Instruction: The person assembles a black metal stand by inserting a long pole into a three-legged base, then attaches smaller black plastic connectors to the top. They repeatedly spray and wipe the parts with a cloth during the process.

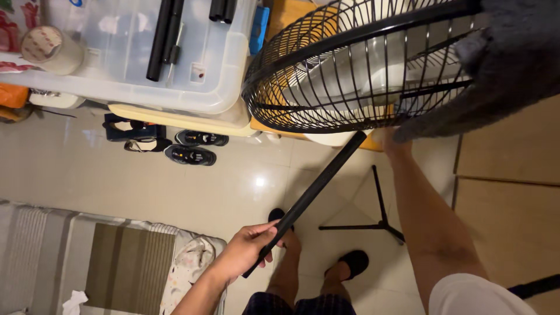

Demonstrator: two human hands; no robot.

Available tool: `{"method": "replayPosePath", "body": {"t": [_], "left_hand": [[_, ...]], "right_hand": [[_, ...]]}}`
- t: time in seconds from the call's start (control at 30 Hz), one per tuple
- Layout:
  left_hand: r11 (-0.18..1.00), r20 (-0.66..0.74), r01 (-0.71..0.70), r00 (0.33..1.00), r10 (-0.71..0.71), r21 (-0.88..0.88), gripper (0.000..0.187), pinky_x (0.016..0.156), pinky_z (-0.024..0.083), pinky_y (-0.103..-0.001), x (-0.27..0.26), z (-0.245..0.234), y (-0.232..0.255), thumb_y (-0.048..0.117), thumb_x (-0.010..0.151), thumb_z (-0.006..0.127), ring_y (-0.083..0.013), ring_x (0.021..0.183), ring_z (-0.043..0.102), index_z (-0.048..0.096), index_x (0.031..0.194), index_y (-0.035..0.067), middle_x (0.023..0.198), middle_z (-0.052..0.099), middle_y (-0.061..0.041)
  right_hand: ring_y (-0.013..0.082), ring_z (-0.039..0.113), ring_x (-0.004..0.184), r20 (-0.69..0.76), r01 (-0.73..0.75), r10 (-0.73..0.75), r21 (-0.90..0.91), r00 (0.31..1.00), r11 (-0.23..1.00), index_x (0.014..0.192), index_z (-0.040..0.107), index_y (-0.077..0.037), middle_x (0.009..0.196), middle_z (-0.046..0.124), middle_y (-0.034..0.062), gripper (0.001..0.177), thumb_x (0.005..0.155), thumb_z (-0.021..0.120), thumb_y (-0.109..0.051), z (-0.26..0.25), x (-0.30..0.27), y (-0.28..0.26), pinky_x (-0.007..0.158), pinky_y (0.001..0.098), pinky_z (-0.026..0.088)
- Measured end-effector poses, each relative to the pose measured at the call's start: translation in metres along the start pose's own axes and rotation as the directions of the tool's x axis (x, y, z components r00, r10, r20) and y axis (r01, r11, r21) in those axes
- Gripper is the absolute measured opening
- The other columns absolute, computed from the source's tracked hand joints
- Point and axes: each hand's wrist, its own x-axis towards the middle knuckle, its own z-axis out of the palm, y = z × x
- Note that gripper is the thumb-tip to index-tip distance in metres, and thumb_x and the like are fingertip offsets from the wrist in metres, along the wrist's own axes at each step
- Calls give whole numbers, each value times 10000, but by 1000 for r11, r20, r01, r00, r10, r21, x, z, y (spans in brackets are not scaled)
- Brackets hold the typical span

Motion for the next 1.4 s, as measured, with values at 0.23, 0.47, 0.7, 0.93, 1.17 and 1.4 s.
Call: {"method": "replayPosePath", "body": {"t": [0.23, 0.47, 0.7, 0.93, 1.17, 1.4], "left_hand": [[1000, 10, 4, 1000, -4, -18, 459, 524, 507, -242, -2, 5, 9, 306, 1006, 542, -80, 578, 582, 648, 1416, 130, 865, 740, -13], [999, 20, -15, 1000, 14, 36, 459, 524, 503, -254, -5, 8, 12, 294, 1005, 528, -92, 582, 578, 639, 1420, 134, 871, 742, -8], [998, 67, -28, 997, 24, 64, 444, 508, 485, -258, -14, 17, 10, 274, 1006, 524, -118, 549, 560, 663, 1408, 143, 865, 735, -9], [993, 79, -109, 991, 106, 42, 435, 501, 496, -252, -33, 40, 7, 269, 1014, 527, -102, 552, 569, 675, 1398, 128, 885, 728, -10], [966, 78, -258, 963, 257, 3, 439, 487, 474, -249, -61, 74, -1, 264, 1009, 529, -99, 543, 553, 663, 1394, 103, 878, 716, -13], [882, 110, -457, 876, 469, -116, 351, 589, 517, -260, -101, 142, -26, 257, 1024, 543, -99, 636, 591, 693, 1222, 9, 923, 703, -21]], "right_hand": [[397, 613, 1091, -94, 128, -169, -335, 981, 933, 1154, 650, 7, 1168, 651, 255, 390, 902, 690, -288, -9, 6, -6, 935, 462, 493], [229, 629, 1036, -641, 151, 329, 577, 694, 803, 1174, 620, 23, 1133, 653, 123, 227, 978, 637, -90, -120, -42, -101, 919, 353, 528], [91, 552, 997, -548, 498, -117, 625, 828, 601, 1313, 535, -22, 1114, 567, 31, 282, 1069, 666, -79, -231, -126, -319, 911, 246, 531], [65, 510, 715, -506, 342, -125, 361, 853, 868, 1036, 616, -23, 797, 588, -25, 136, 988, 712, -106, -278, -113, -403, 644, 225, 449], [77, 560, 940, -576, 599, -250, 565, 779, 567, 1102, 617, -49, 1017, 604, 0, 155, 1073, 684, -185, -393, -75, -398, 851, 258, 486], [194, 595, 986, -483, 577, -462, 813, 744, 79, 982, 515, -49, 1011, 581, 77, 148, 1104, 492, -129, -515, -236, -376, 966, 327, 497]]}}
